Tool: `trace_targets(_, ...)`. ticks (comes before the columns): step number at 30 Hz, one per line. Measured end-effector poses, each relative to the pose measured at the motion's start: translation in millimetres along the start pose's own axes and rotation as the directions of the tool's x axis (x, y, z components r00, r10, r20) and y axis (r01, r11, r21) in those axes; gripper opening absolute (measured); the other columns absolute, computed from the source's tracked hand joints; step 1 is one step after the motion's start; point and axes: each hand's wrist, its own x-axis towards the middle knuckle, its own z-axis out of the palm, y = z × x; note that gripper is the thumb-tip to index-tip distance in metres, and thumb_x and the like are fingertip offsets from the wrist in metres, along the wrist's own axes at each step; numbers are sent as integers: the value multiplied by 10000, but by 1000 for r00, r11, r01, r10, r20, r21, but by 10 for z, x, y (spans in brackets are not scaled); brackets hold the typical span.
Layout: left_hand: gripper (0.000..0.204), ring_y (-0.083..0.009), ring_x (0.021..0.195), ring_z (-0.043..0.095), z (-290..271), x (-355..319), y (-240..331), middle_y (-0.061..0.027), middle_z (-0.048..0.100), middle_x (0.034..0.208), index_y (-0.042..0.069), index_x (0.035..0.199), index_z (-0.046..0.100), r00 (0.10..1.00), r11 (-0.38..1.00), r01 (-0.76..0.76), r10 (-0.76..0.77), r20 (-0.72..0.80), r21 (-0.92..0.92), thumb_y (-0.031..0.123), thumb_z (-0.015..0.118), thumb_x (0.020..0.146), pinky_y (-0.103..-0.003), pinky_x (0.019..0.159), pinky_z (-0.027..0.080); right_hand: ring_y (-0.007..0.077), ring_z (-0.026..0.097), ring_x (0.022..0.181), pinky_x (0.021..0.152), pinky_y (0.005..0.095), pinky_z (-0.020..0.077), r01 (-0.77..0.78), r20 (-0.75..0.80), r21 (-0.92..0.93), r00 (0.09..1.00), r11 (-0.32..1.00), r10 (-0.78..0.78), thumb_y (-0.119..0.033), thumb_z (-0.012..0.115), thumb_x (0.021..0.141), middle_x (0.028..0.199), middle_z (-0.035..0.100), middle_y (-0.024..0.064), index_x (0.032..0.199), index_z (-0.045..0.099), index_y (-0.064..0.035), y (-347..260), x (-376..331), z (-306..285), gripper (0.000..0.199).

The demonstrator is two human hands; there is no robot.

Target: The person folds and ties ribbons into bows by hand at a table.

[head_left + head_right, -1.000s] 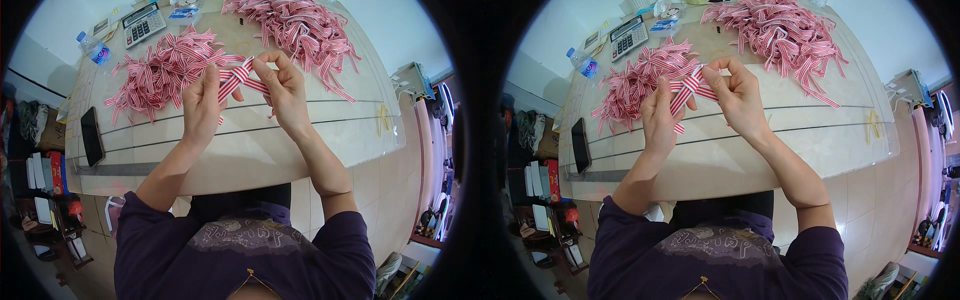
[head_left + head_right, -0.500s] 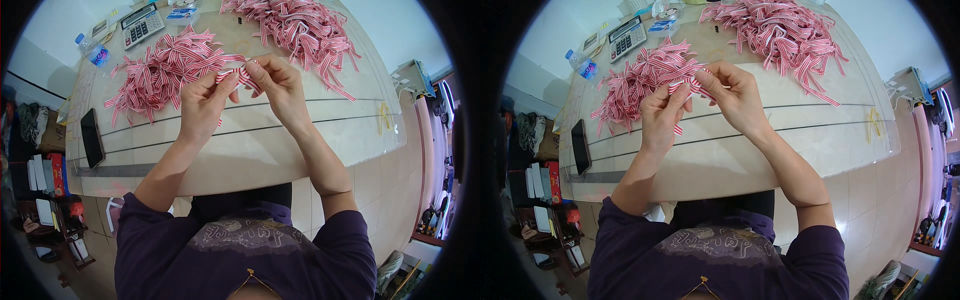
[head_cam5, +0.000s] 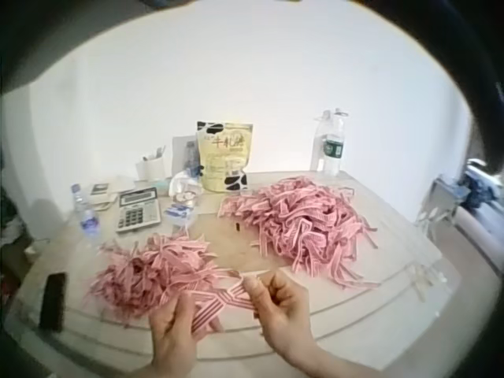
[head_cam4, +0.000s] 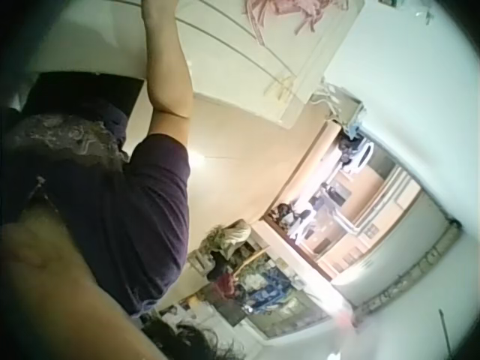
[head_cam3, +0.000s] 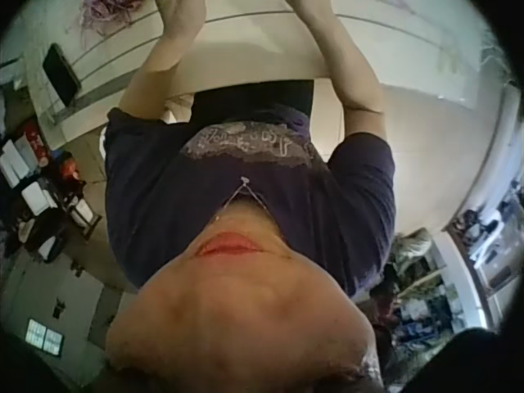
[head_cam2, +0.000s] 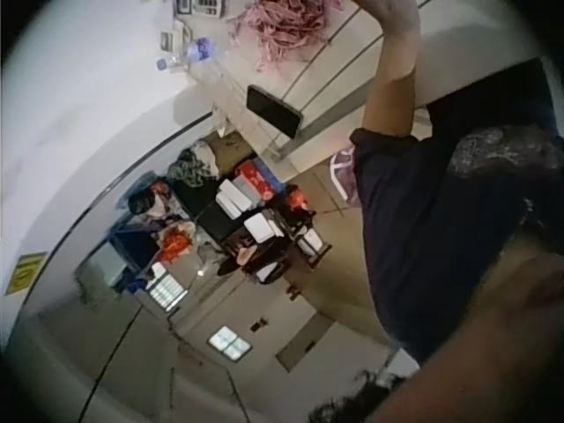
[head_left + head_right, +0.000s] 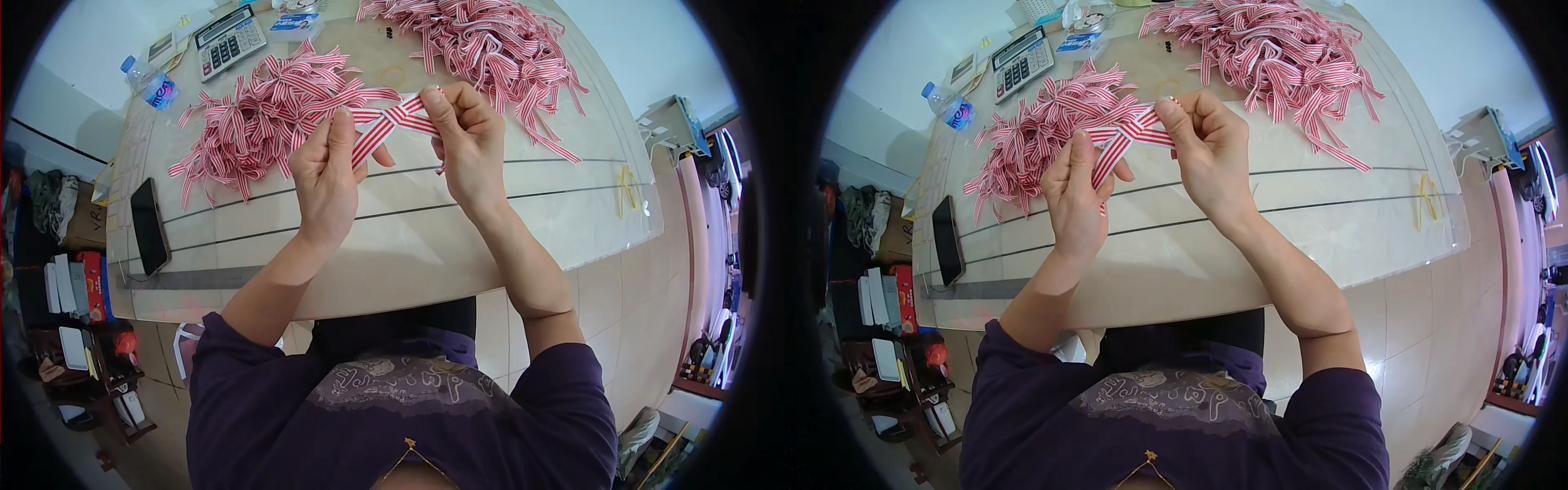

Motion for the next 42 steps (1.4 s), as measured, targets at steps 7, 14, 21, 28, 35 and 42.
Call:
trace_targets(7,290,-101,532,493,49,109,161,-82,588,668,-4,937,581,992,969,126,-126,16,-214,223,401,940,-173,489,348,15,320,452,393,146,256,12,42,71,999,997,-15,-171,561,869,565,443,-38,764,553,-27,-62,59,-108,179)
trace_targets(14,268,-106,537,536,11,160,154,-89,615,675,-39,947,622,911,947,320,-312,271,16,173,464,905,-164,519,446,23,352,460,404,147,282,20,238,-75,971,997,-1,-164,577,856,559,453,-31,743,576,-14,-81,80,-248,188)
trace_targets(21,214,-97,527,514,86,165,67,-79,607,660,-50,879,636,924,973,224,-230,305,54,136,533,864,-167,497,433,35,346,473,421,162,270,31,238,-116,971,993,-3,-141,597,837,532,452,-25,730,605,7,-46,105,-333,183)
trace_targets(28,158,-64,497,430,46,182,5,-30,572,635,-40,874,640,950,962,67,-143,278,266,100,578,833,-159,445,342,38,323,469,415,164,255,40,265,-121,964,992,-7,-157,607,832,518,422,-33,702,610,10,9,130,-359,212)
trace_targets(35,141,-55,487,365,78,174,52,10,543,628,-29,866,646,913,914,-59,-114,391,402,96,599,820,-170,431,276,38,307,467,417,166,253,-140,278,-152,944,978,178,-175,619,826,506,404,-38,659,616,6,-67,146,-483,247)
trace_targets(42,117,-60,483,345,104,180,74,20,513,591,-12,780,622,927,913,15,-166,337,408,101,608,809,-200,429,265,55,312,453,413,188,271,26,293,-173,956,985,26,-189,640,807,498,420,-30,665,628,21,-45,199,-539,253)
